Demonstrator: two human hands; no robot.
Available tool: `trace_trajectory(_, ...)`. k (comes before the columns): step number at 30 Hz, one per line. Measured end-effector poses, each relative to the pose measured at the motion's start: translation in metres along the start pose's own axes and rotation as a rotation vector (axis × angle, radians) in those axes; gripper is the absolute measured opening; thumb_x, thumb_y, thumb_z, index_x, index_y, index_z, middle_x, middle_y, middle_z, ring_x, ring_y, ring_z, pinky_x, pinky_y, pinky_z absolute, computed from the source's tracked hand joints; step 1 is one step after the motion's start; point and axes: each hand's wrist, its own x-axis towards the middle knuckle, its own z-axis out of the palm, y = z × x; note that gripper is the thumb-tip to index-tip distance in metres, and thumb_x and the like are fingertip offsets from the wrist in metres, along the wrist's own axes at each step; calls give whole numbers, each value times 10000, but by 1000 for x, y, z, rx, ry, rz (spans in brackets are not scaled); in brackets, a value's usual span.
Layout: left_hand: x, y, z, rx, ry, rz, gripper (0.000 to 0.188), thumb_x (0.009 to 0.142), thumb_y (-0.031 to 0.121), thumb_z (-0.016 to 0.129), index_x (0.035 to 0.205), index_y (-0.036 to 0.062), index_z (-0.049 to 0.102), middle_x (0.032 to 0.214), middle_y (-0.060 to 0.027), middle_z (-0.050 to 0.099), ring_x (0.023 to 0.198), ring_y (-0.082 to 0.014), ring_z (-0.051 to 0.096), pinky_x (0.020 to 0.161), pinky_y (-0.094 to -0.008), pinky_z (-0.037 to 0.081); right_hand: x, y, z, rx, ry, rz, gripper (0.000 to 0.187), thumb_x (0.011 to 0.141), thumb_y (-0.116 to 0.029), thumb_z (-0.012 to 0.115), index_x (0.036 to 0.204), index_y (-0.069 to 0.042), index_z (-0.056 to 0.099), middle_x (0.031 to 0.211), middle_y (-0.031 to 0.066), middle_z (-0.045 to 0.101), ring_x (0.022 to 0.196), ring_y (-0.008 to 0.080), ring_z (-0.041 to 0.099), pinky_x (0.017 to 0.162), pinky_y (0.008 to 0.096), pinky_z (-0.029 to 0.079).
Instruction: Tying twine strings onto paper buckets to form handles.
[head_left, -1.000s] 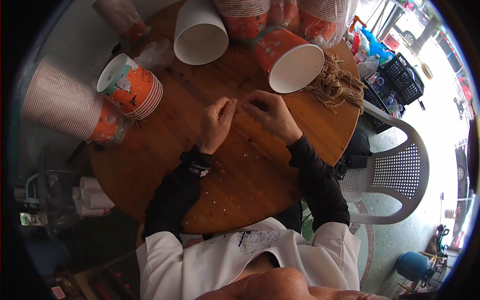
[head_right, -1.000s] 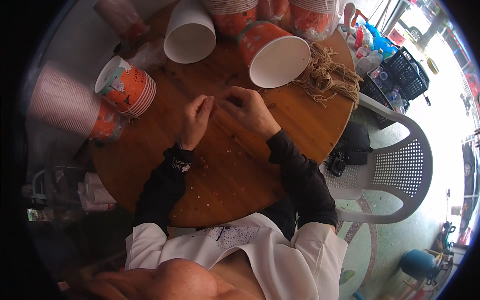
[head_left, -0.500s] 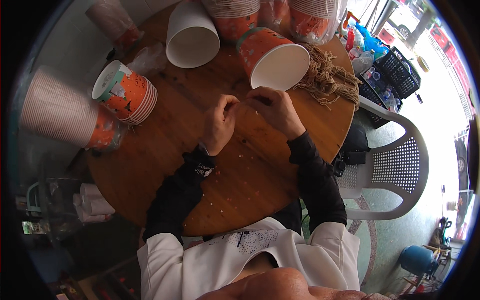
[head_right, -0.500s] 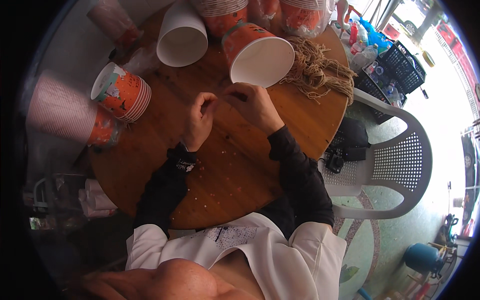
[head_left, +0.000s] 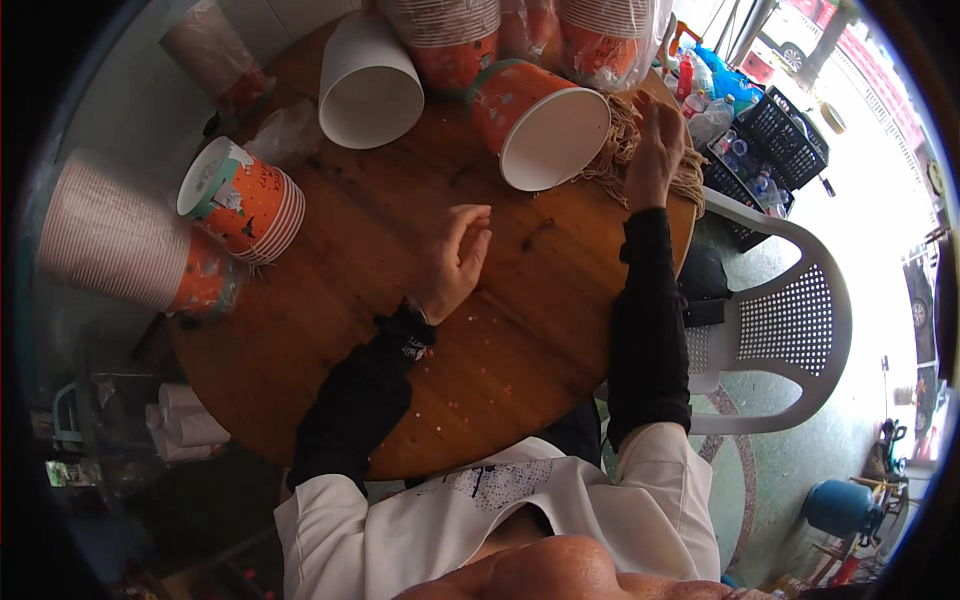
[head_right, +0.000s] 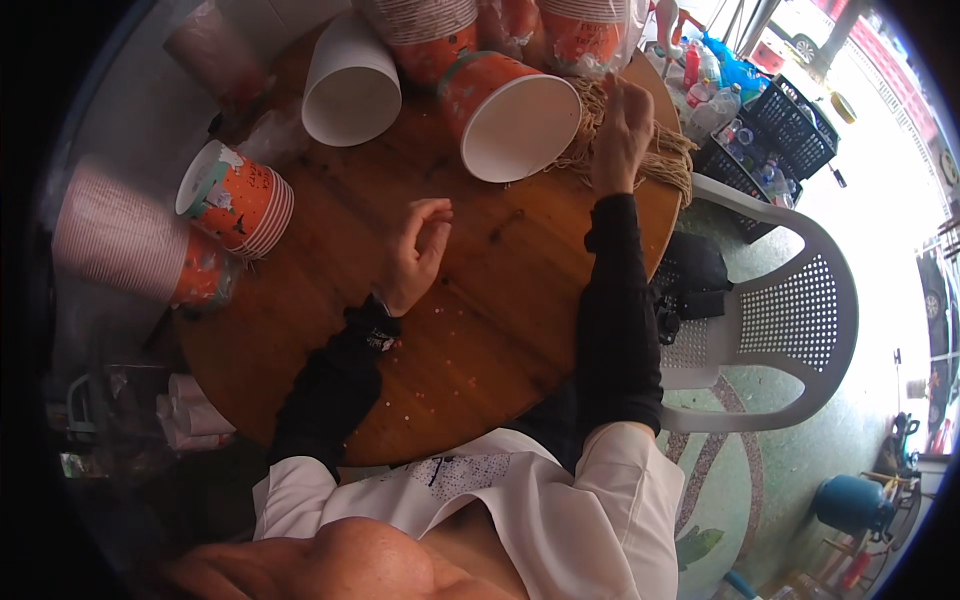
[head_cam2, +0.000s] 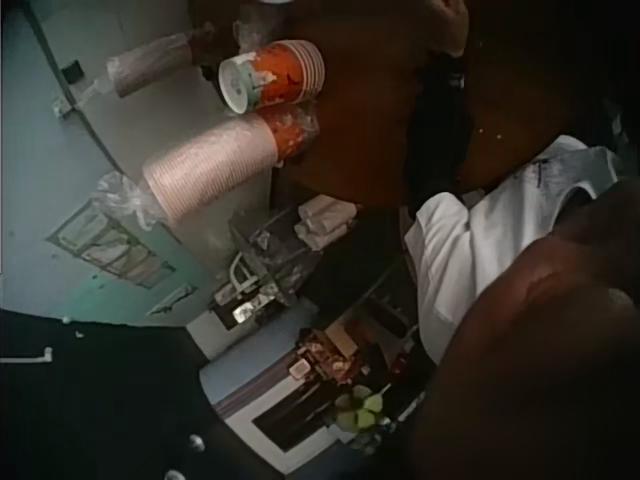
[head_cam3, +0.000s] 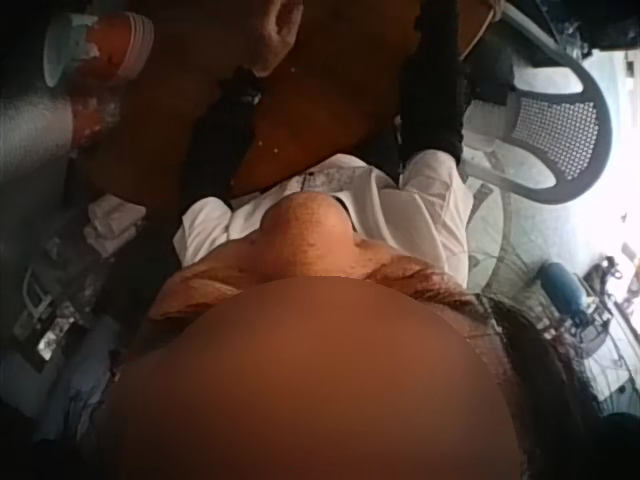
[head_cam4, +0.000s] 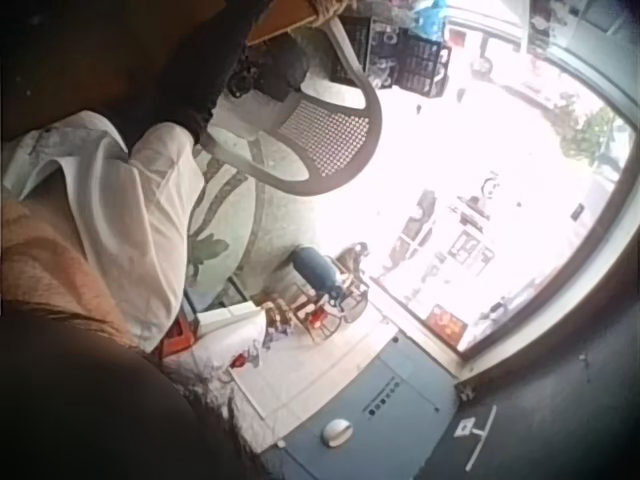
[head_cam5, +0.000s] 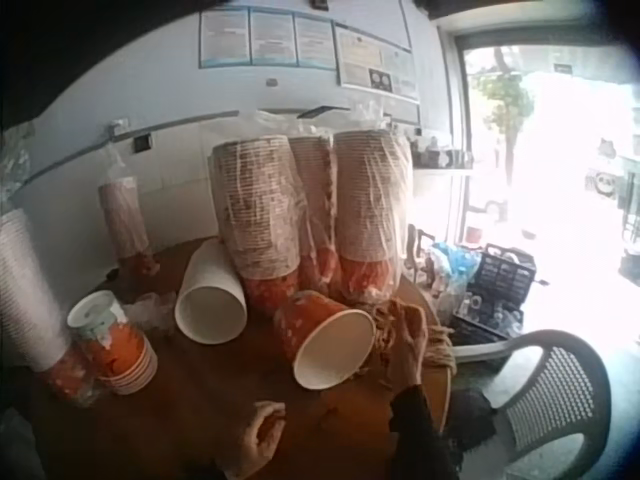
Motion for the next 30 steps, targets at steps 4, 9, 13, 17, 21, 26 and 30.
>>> trace_trajectory(4, 3, 0, 4, 158, -40, 138, 324, 903, 31, 612, 1221, 5, 553, 1199, -139, 591, 1060, -256, 608, 867, -342, 518, 0, 13, 12, -5, -377, 116, 104, 957, -93, 565, 984, 2, 599, 1076, 86, 678, 932, 123, 576, 859, 258, 443)
trace_trajectory(9, 19, -16, 10, 188, 148, 138, 493, 894, 105, 647, 1334, -18, 463, 1298, -198, 551, 1197, -323, 552, 972, -381, 467, -52, 8, 54, 21, -624, 177, 119, 955, -94, 563, 999, 5, 612, 999, 57, 656, 907, 103, 568, 817, 255, 465)
trace_trajectory(13, 38, -47, -3, 105, 102, 9, 575, 893, 119, 655, 1391, -13, 400, 1305, -195, 553, 1196, -297, 563, 985, -383, 455, -98, 18, 71, 255, -771, 435, 118, 962, -129, 575, 979, -15, 599, 871, -15, 561, 833, 71, 507, 744, 239, 435)
trace_trajectory(17, 25, -69, -23, -87, 208, -122, 385, 897, 103, 648, 1255, -2, 553, 1135, -162, 658, 1024, -252, 658, 832, -345, 528, -102, 15, 70, 274, -745, 527, 144, 953, -146, 596, 972, -4, 602, 863, -5, 617, 832, 54, 541, 737, 227, 450)
trace_trajectory(21, 14, -75, -26, 125, 168, -200, 265, 906, 107, 642, 1149, 2, 625, 962, -171, 695, 878, -241, 695, 727, -339, 539, -109, 9, 62, 76, -845, 572, 170, 964, -137, 588, 1017, 20, 627, 1157, 79, 655, 1036, 92, 580, 929, 261, 459)
trace_trajectory(26, 9, -32, -28, 196, 156, -182, 206, 913, 110, 642, 1083, -6, 639, 885, -182, 691, 808, -247, 706, 667, -348, 529, -135, -3, 59, 113, -762, 678, 158, 919, -113, 613, 926, 44, 621, 1125, 80, 659, 936, 84, 579, 844, 250, 465)
trace_trajectory(30, -11, -24, -32, 184, 210, -202, 194, 910, 98, 644, 1071, -9, 633, 891, -181, 692, 813, -250, 708, 670, -342, 532, -143, -19, 57, 100, -801, 631, 191, 859, -124, 645, 872, 63, 611, 1043, 71, 671, 802, 88, 587, 715, 252, 484)
